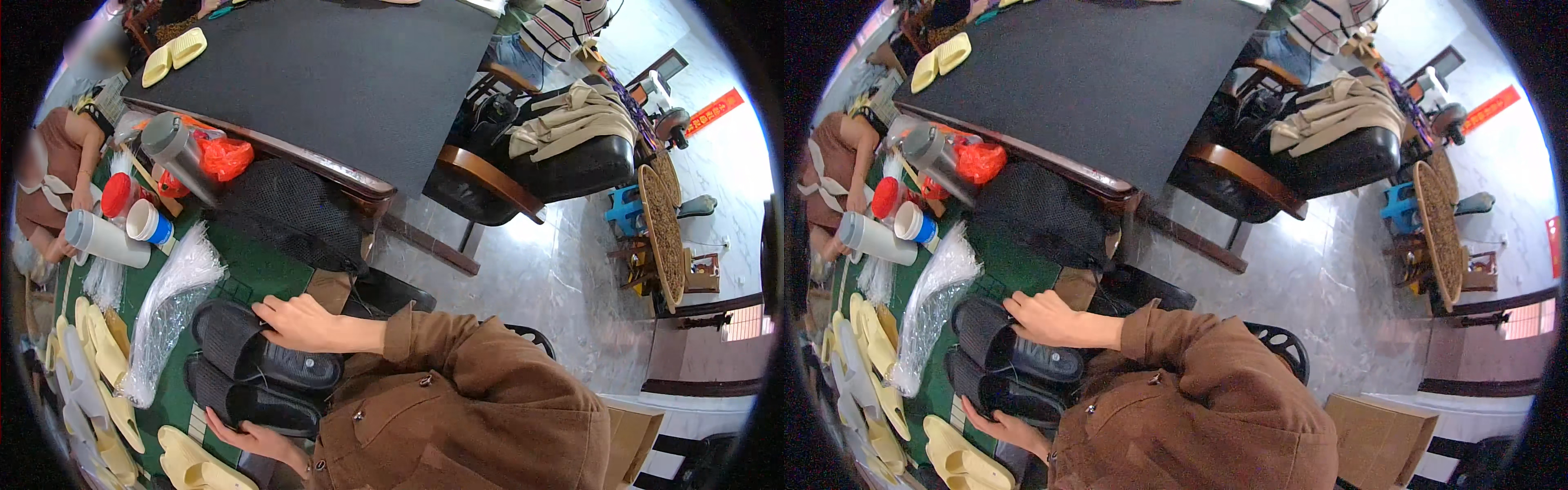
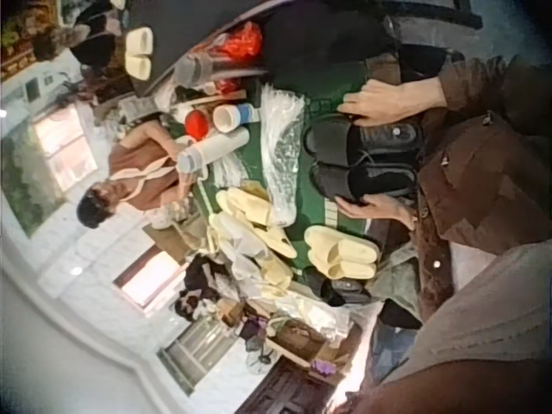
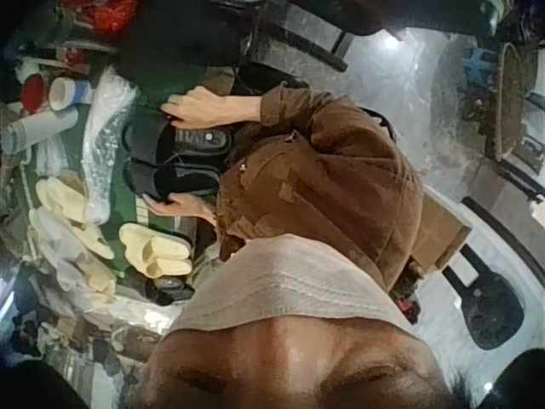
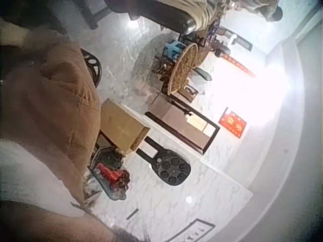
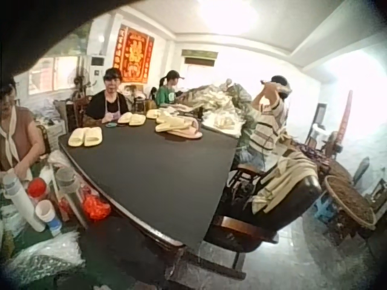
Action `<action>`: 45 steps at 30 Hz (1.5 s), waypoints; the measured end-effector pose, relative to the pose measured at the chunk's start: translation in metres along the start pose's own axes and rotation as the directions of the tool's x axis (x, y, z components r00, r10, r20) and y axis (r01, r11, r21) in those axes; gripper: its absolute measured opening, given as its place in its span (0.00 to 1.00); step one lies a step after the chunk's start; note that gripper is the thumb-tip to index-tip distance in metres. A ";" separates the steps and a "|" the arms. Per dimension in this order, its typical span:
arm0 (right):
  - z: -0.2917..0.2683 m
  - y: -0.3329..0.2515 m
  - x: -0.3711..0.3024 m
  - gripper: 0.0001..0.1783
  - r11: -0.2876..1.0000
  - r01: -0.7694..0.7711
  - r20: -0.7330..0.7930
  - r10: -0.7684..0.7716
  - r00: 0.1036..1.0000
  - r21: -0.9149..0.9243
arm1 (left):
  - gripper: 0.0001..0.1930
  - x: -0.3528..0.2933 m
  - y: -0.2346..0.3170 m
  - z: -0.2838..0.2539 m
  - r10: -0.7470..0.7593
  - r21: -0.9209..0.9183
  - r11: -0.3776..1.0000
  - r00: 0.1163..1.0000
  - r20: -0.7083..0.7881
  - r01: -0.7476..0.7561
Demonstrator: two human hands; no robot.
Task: The person assembles yellow and black slipper pairs by hand at a workbench. They pick up slipper halves, align them, and press them together to form complete pairs. The person also handles a metal thermos, opening and closing its lid during the process.
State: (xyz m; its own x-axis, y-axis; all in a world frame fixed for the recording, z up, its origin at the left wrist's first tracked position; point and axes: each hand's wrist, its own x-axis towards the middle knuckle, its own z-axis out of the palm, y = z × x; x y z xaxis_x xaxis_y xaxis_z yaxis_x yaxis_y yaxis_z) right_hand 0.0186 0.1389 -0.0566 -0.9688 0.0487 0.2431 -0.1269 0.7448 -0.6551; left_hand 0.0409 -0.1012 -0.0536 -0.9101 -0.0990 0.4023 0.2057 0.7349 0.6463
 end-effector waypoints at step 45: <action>-0.132 -0.040 0.002 0.15 0.535 -0.058 0.014 0.086 0.996 0.843 | 0.17 0.009 0.051 -0.032 -0.044 -0.968 0.114 0.974 0.220 0.224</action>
State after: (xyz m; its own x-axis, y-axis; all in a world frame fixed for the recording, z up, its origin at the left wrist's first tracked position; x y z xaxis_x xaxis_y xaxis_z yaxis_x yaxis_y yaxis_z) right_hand 0.0503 0.1971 0.0648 -0.9790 0.1037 0.1758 -0.1912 -0.1655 -0.9675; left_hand 0.0544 -0.0865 0.0039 -0.9752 0.0187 0.2205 0.1676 -0.5879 0.7914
